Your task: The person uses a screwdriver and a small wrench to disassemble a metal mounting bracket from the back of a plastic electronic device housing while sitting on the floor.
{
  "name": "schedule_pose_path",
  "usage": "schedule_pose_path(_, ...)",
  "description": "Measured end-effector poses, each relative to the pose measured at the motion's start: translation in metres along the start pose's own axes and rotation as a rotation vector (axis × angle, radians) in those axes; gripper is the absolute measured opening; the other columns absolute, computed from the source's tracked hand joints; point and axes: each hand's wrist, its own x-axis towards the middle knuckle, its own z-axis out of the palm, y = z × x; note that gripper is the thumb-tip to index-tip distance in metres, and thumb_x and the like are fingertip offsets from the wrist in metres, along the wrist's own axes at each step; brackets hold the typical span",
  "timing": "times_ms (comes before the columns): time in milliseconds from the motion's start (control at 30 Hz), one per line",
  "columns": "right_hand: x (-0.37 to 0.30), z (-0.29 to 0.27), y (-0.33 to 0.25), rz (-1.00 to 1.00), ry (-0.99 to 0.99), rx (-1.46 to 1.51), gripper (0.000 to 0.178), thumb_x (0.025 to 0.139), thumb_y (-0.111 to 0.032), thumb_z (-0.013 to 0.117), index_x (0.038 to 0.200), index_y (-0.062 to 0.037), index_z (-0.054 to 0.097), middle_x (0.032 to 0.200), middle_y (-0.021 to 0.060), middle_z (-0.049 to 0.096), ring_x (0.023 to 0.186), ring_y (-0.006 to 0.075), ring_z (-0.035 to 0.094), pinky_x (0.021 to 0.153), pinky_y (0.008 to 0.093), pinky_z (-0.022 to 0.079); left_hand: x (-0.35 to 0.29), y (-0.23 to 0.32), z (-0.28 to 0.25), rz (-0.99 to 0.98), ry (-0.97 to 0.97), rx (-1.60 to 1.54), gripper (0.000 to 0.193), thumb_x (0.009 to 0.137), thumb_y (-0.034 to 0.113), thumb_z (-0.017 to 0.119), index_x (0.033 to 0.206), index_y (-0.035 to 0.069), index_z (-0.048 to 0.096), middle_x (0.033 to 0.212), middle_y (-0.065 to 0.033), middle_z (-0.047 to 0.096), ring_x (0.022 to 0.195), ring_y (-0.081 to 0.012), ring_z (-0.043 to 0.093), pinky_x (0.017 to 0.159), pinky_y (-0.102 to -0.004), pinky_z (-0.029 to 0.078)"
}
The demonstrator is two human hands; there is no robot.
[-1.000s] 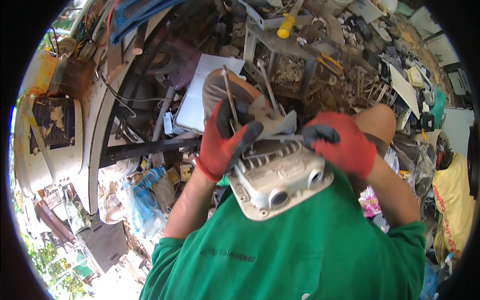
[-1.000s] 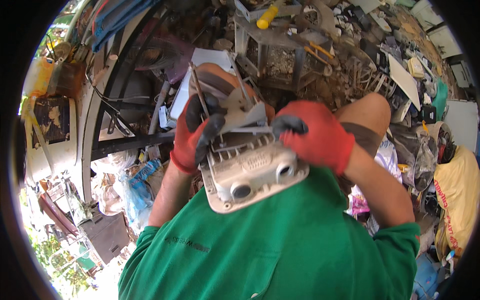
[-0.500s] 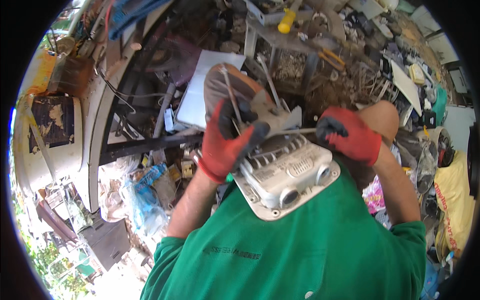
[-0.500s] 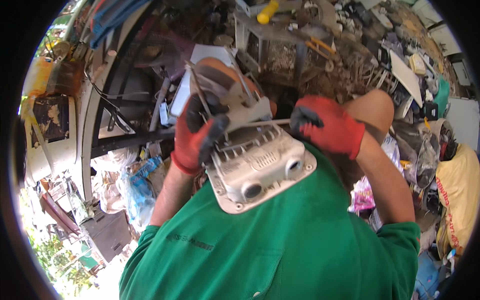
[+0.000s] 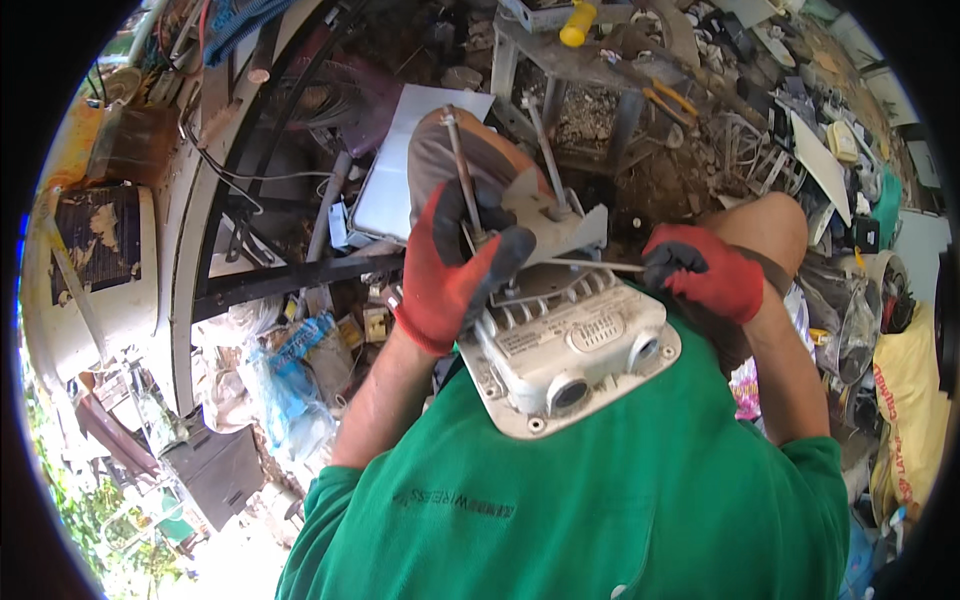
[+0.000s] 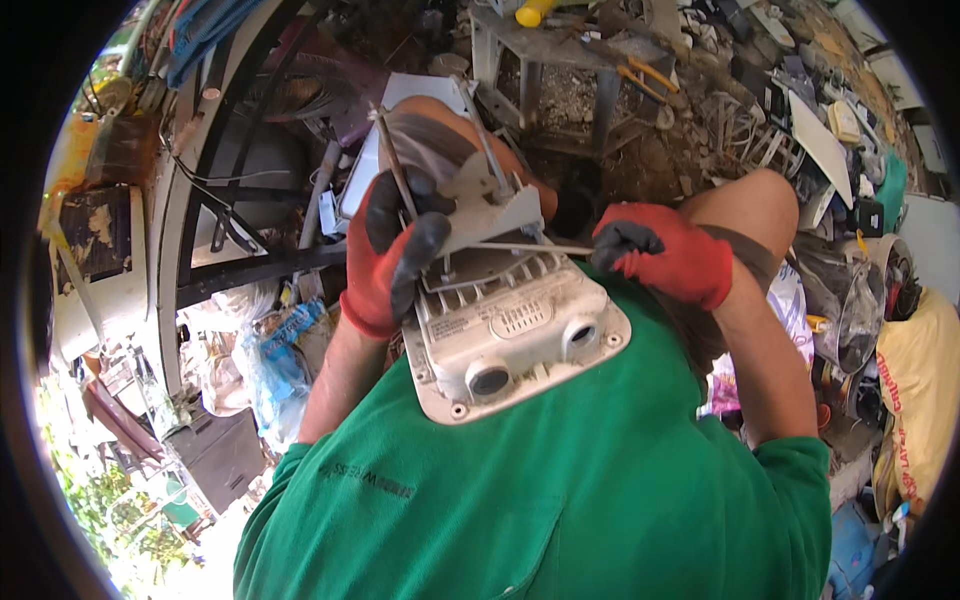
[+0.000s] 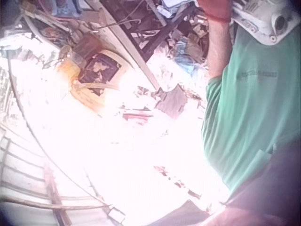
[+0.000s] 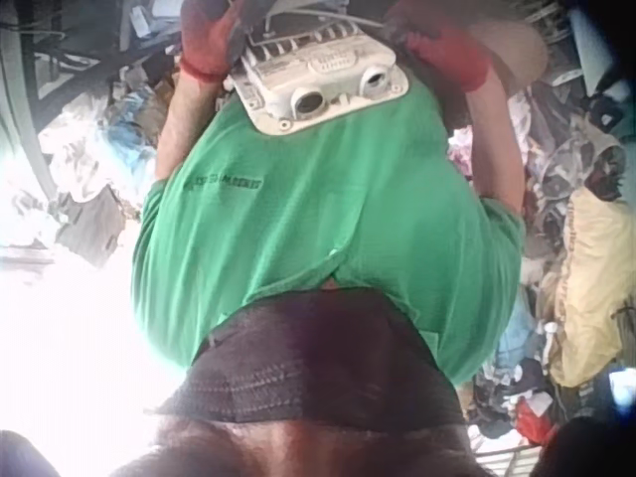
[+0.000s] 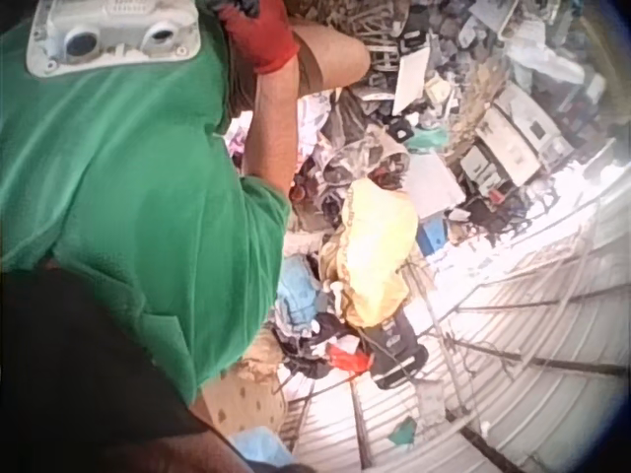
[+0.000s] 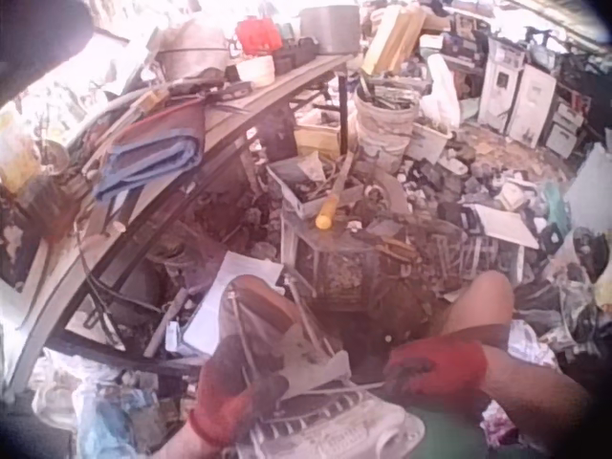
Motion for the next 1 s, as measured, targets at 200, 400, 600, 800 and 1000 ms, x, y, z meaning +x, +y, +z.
schedule_pose_path(200, 0.024, -0.016, 0.015, -0.171, 0.099, -0.347, 0.030, 0.082, -0.007, 0.069, 0.111, -0.0026, 0.065, 0.099, 0.0114, 0.066, 0.090, 0.0224, 0.066, 0.081, 0.0329, 0.052, 0.016, 0.003, 0.005, -0.039, -0.063, -0.009, 0.044, 0.086, 0.020, 0.076, 0.118, -0.001, 0.055, 0.101, -0.0080, 0.064, 0.094, -0.0137, 0.059, 0.085, -0.0299, 0.049)
schedule_pose_path(400, 0.018, -0.002, -0.047, -0.178, 0.177, -0.782, 0.035, 0.080, -0.006, 0.068, 0.115, -0.0053, 0.065, 0.097, 0.0165, 0.065, 0.090, 0.0383, 0.065, 0.078, 0.0433, 0.054, 0.026, 0.003, 0.019, -0.043, -0.051, -0.089, 0.045, 0.088, 0.015, 0.076, 0.123, -0.002, 0.053, 0.106, -0.0092, 0.065, 0.098, -0.0134, 0.060, 0.087, -0.0309, 0.050)
schedule_pose_path(600, 0.023, 0.001, -0.057, -0.153, 0.220, -0.686, 0.031, 0.082, -0.008, 0.068, 0.113, -0.0052, 0.064, 0.096, 0.0177, 0.066, 0.091, 0.0386, 0.065, 0.076, 0.0446, 0.054, 0.030, -0.001, 0.020, -0.011, -0.095, 0.014, 0.044, 0.088, 0.015, 0.077, 0.122, -0.002, 0.055, 0.105, -0.0069, 0.065, 0.096, -0.0115, 0.060, 0.086, -0.0293, 0.051)
schedule_pose_path(800, 0.028, 0.010, -0.045, 0.068, 0.177, -0.289, 0.029, 0.091, -0.011, 0.062, 0.118, 0.0003, 0.061, 0.101, 0.0127, 0.070, 0.094, 0.0188, 0.066, 0.081, 0.0360, 0.053, 0.069, 0.038, 0.008, -0.167, -0.286, 0.033, 0.039, 0.094, 0.030, 0.071, 0.115, -0.001, 0.062, 0.095, -0.0063, 0.068, 0.093, -0.0119, 0.065, 0.081, -0.0282, 0.052)
schedule_pose_path(1000, 0.048, 0.045, -0.063, 0.213, 0.241, 0.270, 0.041, 0.097, -0.014, 0.059, 0.134, 0.0048, 0.057, 0.123, 0.0108, 0.066, 0.103, 0.0149, 0.064, 0.089, 0.0300, 0.052, 0.113, 0.020, -0.053, -0.181, -0.739, 0.340, 0.048, 0.103, 0.038, 0.052, 0.143, 0.012, 0.055, 0.134, -0.0118, 0.063, 0.118, -0.0231, 0.060, 0.100, -0.0354, 0.047)
